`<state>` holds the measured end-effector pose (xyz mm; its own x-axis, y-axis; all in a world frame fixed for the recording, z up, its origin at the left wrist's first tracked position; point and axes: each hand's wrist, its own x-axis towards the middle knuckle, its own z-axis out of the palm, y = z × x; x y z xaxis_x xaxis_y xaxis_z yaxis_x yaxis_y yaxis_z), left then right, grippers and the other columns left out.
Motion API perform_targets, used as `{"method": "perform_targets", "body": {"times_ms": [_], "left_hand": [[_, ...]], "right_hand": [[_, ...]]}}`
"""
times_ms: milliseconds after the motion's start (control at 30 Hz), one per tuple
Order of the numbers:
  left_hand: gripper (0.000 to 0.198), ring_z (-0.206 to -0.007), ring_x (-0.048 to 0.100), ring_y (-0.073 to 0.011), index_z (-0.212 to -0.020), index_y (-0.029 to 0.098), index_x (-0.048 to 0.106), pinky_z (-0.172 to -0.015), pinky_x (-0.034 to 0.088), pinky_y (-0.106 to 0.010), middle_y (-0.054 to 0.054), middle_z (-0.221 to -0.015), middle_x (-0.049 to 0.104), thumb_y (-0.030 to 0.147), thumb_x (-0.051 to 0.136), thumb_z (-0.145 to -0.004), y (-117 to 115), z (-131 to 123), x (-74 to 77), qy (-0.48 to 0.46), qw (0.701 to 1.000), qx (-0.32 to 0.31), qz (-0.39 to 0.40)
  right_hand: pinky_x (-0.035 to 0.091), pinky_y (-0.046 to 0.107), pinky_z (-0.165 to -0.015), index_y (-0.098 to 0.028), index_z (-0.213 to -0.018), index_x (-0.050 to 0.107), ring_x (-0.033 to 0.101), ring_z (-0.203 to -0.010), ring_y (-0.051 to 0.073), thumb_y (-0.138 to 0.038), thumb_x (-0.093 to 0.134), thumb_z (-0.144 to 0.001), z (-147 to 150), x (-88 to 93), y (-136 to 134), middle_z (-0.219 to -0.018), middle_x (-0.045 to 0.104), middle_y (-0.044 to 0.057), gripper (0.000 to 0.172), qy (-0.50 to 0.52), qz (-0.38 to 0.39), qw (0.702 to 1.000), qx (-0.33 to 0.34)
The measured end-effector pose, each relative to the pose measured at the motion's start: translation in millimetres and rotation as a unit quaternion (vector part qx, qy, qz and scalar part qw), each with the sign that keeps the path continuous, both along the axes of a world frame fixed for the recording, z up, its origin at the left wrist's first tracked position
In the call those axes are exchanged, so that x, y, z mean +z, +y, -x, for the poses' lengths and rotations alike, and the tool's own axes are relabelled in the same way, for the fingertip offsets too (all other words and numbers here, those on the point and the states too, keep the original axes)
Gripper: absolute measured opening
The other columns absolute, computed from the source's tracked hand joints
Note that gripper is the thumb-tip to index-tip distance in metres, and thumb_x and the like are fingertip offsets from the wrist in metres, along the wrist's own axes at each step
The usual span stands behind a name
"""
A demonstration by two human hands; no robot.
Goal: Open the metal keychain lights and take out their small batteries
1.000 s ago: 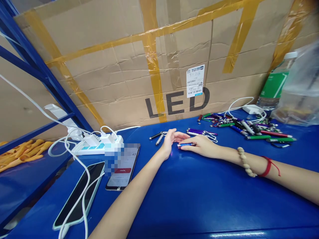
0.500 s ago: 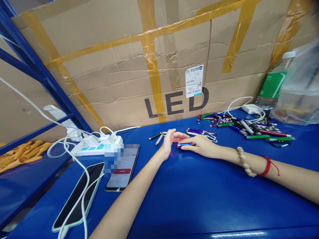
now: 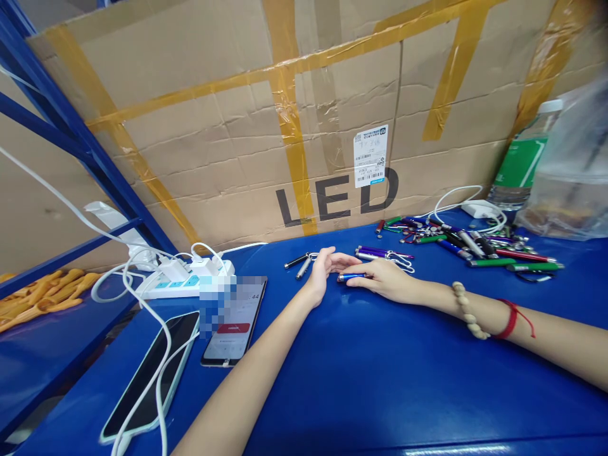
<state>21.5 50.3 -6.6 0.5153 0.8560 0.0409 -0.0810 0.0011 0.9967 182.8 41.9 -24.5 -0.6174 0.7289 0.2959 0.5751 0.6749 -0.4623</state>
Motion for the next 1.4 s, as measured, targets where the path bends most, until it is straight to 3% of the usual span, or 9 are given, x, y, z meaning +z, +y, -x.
{"method": "perform_targets", "body": {"times_ms": [300,567,1400], "left_hand": [[0.05,-0.085,0.055,-0.0212,-0.078,0.01,0.066,-0.082,0.036,-0.03,-0.007,-0.082,0.066,0.036,0.023,-0.077,0.5,-1.9,0.3,-0.02,1.0,0.019,0.011],[0.049,-0.084,0.054,-0.0193,-0.077,0.012,0.065,-0.081,0.036,-0.029,-0.005,-0.084,0.066,0.037,0.023,-0.078,-0.8,-0.8,0.4,-0.011,0.999,0.033,0.007],[0.049,-0.082,0.055,-0.0189,-0.074,0.011,0.063,-0.081,0.036,-0.028,-0.006,-0.084,0.065,0.036,0.021,-0.077,-2.8,-1.8,2.6,0.008,0.999,0.038,0.008]], "right_hand": [[0.044,0.029,-0.078,-0.03,-0.104,0.061,0.061,-0.087,0.02,-0.048,0.043,-0.081,1.0,2.8,-3.6,-0.102,0.065,-0.002,0.035,0.042,-0.032,0.996,-0.07],[0.043,0.031,-0.081,-0.024,-0.107,0.059,0.057,-0.095,0.021,-0.048,0.043,-0.08,3.3,5.9,-6.4,-0.107,0.062,0.002,0.039,0.016,-0.021,0.999,-0.047],[0.043,0.028,-0.071,-0.025,-0.107,0.06,0.06,-0.081,0.02,-0.048,0.036,-0.084,5.2,8.8,-9.9,-0.097,0.065,0.003,0.041,-0.014,-0.028,0.998,-0.058]]}}
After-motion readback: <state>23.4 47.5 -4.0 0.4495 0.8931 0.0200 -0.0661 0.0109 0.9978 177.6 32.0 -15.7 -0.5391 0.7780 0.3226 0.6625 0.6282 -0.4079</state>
